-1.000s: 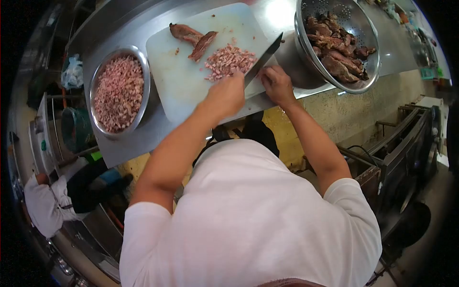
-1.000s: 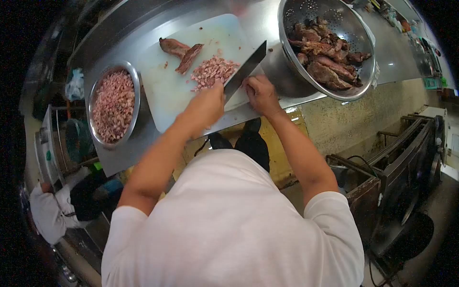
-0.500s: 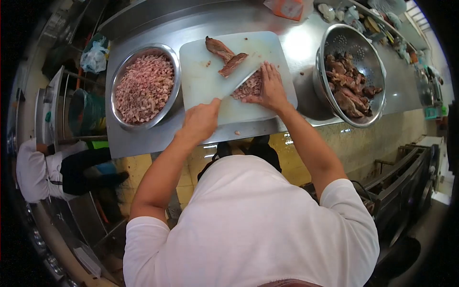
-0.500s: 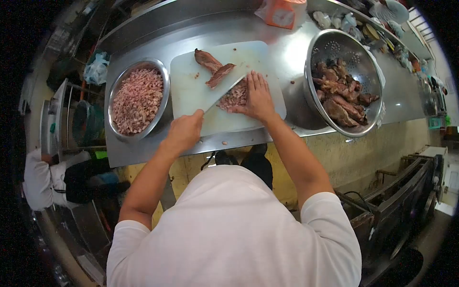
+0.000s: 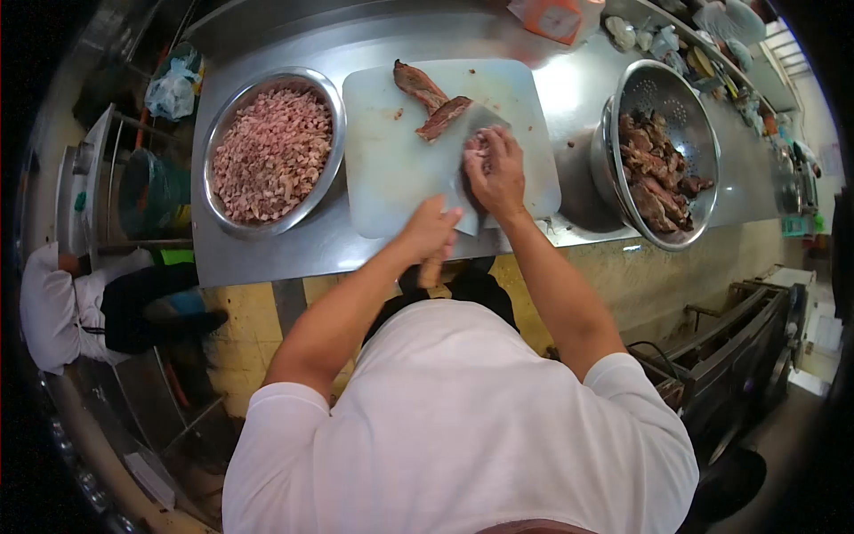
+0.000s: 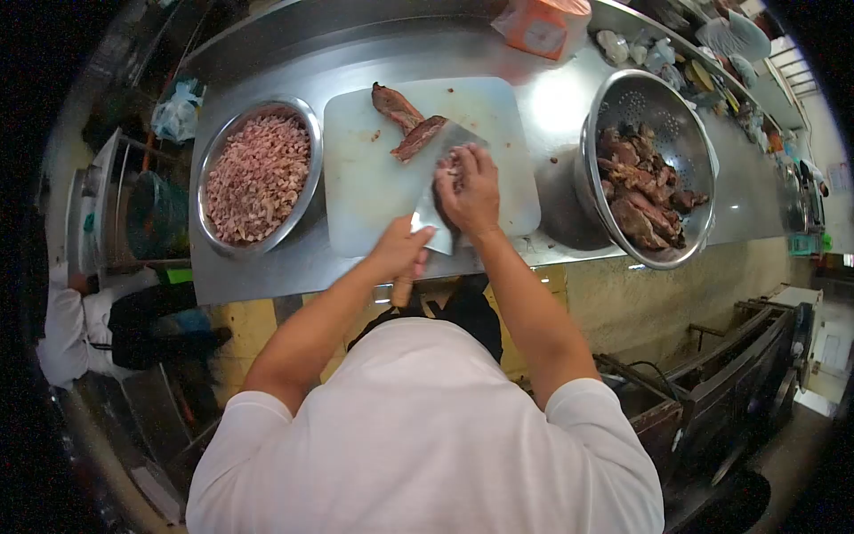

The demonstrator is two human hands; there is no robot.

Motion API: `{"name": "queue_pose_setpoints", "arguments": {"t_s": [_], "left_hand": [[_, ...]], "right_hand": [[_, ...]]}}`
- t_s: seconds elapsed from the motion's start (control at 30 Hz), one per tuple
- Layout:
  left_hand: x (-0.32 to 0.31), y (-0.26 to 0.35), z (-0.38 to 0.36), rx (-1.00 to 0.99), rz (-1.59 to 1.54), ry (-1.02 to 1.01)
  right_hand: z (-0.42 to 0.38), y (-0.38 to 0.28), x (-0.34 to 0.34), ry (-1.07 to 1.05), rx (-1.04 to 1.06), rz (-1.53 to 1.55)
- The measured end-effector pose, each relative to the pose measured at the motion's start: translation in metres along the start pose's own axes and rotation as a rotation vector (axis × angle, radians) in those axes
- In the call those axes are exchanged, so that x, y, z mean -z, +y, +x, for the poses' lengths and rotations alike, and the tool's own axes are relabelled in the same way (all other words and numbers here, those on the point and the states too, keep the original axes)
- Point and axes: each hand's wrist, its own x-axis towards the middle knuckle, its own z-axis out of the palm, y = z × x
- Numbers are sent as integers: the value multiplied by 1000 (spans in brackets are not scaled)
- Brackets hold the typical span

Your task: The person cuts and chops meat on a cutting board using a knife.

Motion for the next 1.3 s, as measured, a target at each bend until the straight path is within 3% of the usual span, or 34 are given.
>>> {"name": "queue_pose_setpoints", "arguments": {"t_s": [0.17,0.37,0.53,0.57,0.63,0.67,0.73,0.77,0.8,0.83,0.87,0.9,0.93,0.97,1.03,1.1,1.17,1.23,1.3], "left_hand": [[-10,23,-22,-41,-95,15],[73,61,-98,-188,-78,267],[141,86,-182,-242,-143,678],[155,83,-192,-248,-141,691],[178,72,-208,-175,-3,884],[189,66,-217,-178,-10,895],[204,51,-229,-96,273,995],[211,41,-231,-89,253,991],[216,29,-232,-160,537,1091],[217,19,-232,-235,826,1175],[209,35,-241,-116,720,1122],[214,26,-239,-118,710,1107],[224,14,-233,-187,705,1144],[232,4,-227,-262,701,1174],[249,-7,-217,-321,683,1162],[244,6,-206,-389,673,1136],[220,45,-211,-314,362,1062],[206,57,-199,-389,340,1042],[191,68,-189,-475,247,881]], "right_hand": [[7,-3,-9,33,-27,98],[66,-129,-70,6,283,336],[88,-240,-150,-111,492,578],[88,-256,-162,-223,488,632],[86,-264,-195,-321,614,425],[84,-262,-209,-326,625,430],[86,-256,-216,-158,775,217],[98,-246,-209,-309,671,325],[113,-235,-191,-463,550,424],[125,-218,-173,-471,471,384],[137,-200,-156,-480,391,343],[145,-180,-135,-436,352,253],[154,-147,-120,-479,318,252],[155,-122,-100,-540,101,248],[152,-89,-58,-567,-24,24],[130,-33,-39,-540,-11,-268],[107,6,-30,-565,152,-213],[90,9,-15,-528,192,-178],[74,-6,2,-553,179,-373]]}}
